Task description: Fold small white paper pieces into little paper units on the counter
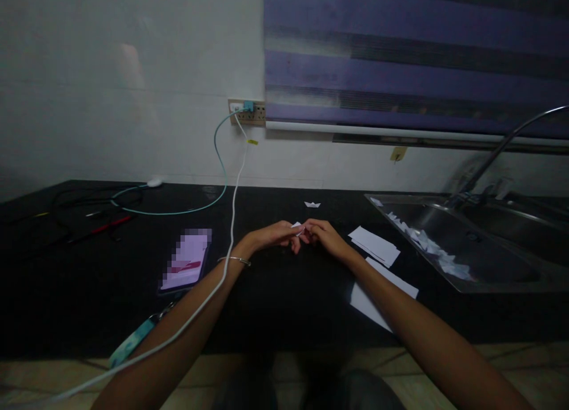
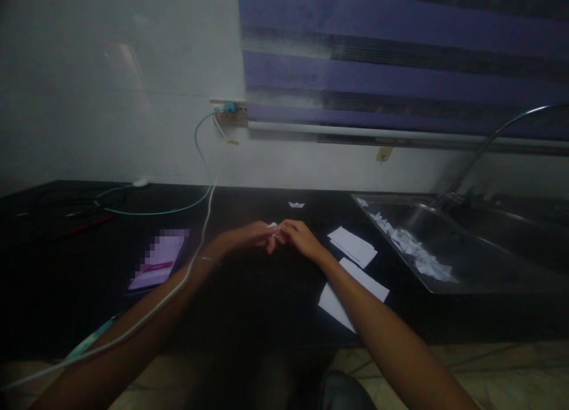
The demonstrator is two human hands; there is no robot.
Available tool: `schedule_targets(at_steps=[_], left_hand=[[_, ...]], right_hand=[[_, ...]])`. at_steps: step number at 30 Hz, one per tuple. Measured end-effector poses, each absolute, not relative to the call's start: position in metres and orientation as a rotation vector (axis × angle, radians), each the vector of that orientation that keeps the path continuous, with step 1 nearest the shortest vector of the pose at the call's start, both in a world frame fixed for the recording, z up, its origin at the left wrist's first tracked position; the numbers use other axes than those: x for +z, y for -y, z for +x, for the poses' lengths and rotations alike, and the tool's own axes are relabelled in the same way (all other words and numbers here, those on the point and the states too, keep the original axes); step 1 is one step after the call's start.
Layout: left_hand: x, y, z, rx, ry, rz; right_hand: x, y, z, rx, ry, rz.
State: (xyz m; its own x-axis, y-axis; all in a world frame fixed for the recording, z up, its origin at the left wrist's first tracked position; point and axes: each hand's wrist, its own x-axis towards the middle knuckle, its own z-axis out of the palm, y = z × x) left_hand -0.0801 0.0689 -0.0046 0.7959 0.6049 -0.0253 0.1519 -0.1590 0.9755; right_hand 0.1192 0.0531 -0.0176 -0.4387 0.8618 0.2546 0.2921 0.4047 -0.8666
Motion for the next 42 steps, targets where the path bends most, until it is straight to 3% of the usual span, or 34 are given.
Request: schedule_targets(at_steps=[13,22,32,42], left_hand=[[-0.013,-0.072,-0.08,0.454,-0.568,1.639],[-0.025,-0.083,-0.074,0.403,-0.604,1.661],[-0.018,-0.073,-0.071,0.5,-0.691,1.673],[-0.018,-0.073,-0.068,0.545,-0.665,1.784]], right_hand=[[-0.023,-0.053,0.115,0.99,1.797,-0.841],[-0.02,-0.045,0.105,0.509,1.716,-1.022],[-0.011,-0.044,0.104,0.697,1.441,-0.997],[-0.017,-0.044,0.107,0.446,1.673,-0.984]])
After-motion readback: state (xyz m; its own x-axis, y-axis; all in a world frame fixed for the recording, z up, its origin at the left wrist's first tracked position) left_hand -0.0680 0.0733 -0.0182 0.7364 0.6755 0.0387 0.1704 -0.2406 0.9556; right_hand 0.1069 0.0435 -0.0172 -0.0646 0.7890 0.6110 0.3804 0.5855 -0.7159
